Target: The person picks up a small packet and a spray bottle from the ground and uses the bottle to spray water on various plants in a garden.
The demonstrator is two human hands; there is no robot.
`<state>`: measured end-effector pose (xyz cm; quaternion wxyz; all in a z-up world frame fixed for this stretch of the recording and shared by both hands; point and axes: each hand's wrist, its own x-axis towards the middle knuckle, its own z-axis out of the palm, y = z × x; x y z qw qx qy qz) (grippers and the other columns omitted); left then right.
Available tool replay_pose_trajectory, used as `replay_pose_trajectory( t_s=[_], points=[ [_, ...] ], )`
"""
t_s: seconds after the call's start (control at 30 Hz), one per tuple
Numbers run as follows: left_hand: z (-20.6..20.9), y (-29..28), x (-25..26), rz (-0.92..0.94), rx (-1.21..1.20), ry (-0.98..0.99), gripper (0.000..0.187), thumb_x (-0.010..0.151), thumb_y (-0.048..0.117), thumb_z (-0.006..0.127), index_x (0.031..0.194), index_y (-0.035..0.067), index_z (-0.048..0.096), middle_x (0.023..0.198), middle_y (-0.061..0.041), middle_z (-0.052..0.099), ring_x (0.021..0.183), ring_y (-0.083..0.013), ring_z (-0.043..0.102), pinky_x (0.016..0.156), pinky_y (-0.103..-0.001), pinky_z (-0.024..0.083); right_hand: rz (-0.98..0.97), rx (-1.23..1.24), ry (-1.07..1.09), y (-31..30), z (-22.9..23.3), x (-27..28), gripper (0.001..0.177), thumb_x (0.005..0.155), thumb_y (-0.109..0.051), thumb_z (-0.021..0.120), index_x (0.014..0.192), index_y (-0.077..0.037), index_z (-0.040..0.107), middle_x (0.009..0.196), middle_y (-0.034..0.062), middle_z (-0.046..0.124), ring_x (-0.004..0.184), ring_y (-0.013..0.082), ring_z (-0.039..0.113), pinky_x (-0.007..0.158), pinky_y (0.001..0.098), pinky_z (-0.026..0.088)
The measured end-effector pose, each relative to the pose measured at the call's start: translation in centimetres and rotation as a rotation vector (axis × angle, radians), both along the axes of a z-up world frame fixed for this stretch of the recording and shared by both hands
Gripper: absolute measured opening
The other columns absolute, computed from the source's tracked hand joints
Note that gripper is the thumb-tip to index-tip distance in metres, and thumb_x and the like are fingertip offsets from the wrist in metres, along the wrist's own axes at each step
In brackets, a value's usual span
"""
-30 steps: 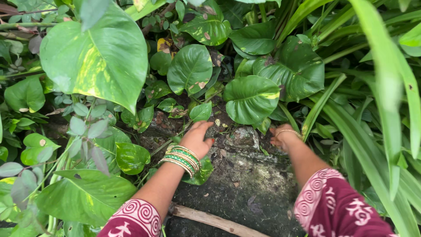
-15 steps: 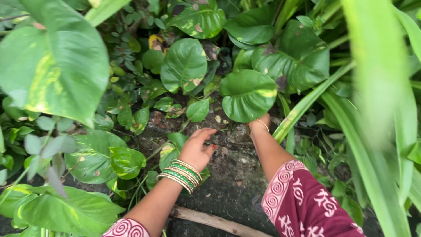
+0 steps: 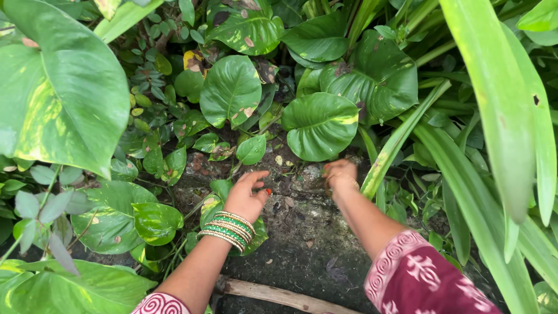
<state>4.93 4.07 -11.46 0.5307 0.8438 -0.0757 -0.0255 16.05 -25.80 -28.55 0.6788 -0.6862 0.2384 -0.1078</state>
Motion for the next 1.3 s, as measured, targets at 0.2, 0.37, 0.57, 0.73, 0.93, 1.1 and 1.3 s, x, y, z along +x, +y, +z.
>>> replay_pose_trajectory(
  t_s=[0.2, 0.37, 0.57, 0.73, 0.93, 1.1, 1.3],
  points=[
    [-0.2, 0.2, -0.4, 0.005, 0.013, 0.008, 0.048, 0.083, 0.0, 0.065, 0.13, 0.008, 0.064, 0.129, -0.009, 0.063, 0.11, -0.0208, 0.068, 0.091, -0.034, 0.057, 0.005, 0.173, 0.089, 0.5, 0.8, -3.6, 0.022, 0.082, 0.017, 0.052, 0.094, 0.0, 0.059, 0.085, 0.0115, 0.072, 0.054, 0.0215, 0.059, 0.04, 0.0333, 0.045],
    [0.2, -0.1, -0.3, 0.003, 0.002, 0.015, 0.047, 0.083, 0.001, 0.065, 0.129, 0.008, 0.065, 0.128, -0.009, 0.064, 0.107, -0.0205, 0.068, 0.091, -0.033, 0.057, -0.273, 0.373, 0.099, -5.7, -0.4, 1.1, 0.016, 0.099, -0.009, 0.053, 0.108, -0.008, 0.066, 0.081, 0.0138, 0.06, 0.05, 0.0223, 0.053, 0.037, 0.0337, 0.037],
    [-0.4, 0.1, -0.4, 0.014, -0.07, 0.068, 0.045, 0.086, 0.003, 0.064, 0.131, 0.008, 0.065, 0.128, -0.01, 0.064, 0.108, -0.0193, 0.069, 0.092, -0.033, 0.057, -0.221, 0.335, 0.312, -7.4, -1.9, 6.1, 0.014, 0.102, -0.012, 0.054, 0.113, -0.01, 0.064, 0.083, 0.0125, 0.065, 0.053, 0.0278, 0.064, 0.041, 0.0366, 0.055],
    [-0.8, 0.8, -0.7, 0.025, -0.131, 0.08, 0.045, 0.086, 0.003, 0.065, 0.13, 0.007, 0.065, 0.129, -0.009, 0.065, 0.107, -0.0177, 0.069, 0.09, -0.032, 0.057, 0.022, 0.173, 0.342, -6.0, -3.3, 8.4, 0.015, 0.101, -0.001, 0.052, 0.11, 0.002, 0.063, 0.08, 0.0213, 0.063, 0.047, 0.0235, 0.052, 0.036, 0.0325, 0.033],
    [-1.3, 1.6, -0.7, 0.039, -0.139, 0.131, 0.046, 0.086, 0.003, 0.066, 0.132, 0.008, 0.065, 0.118, -0.01, 0.07, 0.105, -0.0166, 0.069, 0.09, -0.031, 0.056, 0.097, 0.155, 0.221, -8.8, -2.3, 8.5, 0.023, 0.093, 0.01, 0.046, 0.106, -0.001, 0.062, 0.084, 0.0122, 0.06, 0.045, 0.0172, 0.034, 0.037, 0.0354, 0.021],
    [-2.3, 1.6, -0.2, 0.034, -0.154, 0.133, 0.046, 0.086, 0.005, 0.067, 0.132, 0.007, 0.065, 0.114, -0.011, 0.071, 0.103, -0.0174, 0.069, 0.09, -0.031, 0.057, 0.181, -0.112, 0.186, -9.2, -0.3, 5.5, 0.015, 0.098, -0.003, 0.061, 0.109, -0.002, 0.071, 0.093, 0.0079, 0.07, 0.061, 0.0154, 0.054, 0.044, 0.033, 0.036],
    [-2.6, 0.5, 1.3, 0.068, -0.161, 0.164, 0.05, 0.086, 0.011, 0.071, 0.135, 0.005, 0.059, 0.121, -0.009, 0.07, 0.099, -0.0171, 0.07, 0.085, -0.033, 0.057, 0.384, 0.023, 0.15, 2.4, 6.8, -4.5, 0.028, 0.085, -0.011, 0.077, 0.112, -0.008, 0.072, 0.098, 0.0088, 0.077, 0.077, 0.0182, 0.072, 0.056, 0.0313, 0.055]
  ],
)
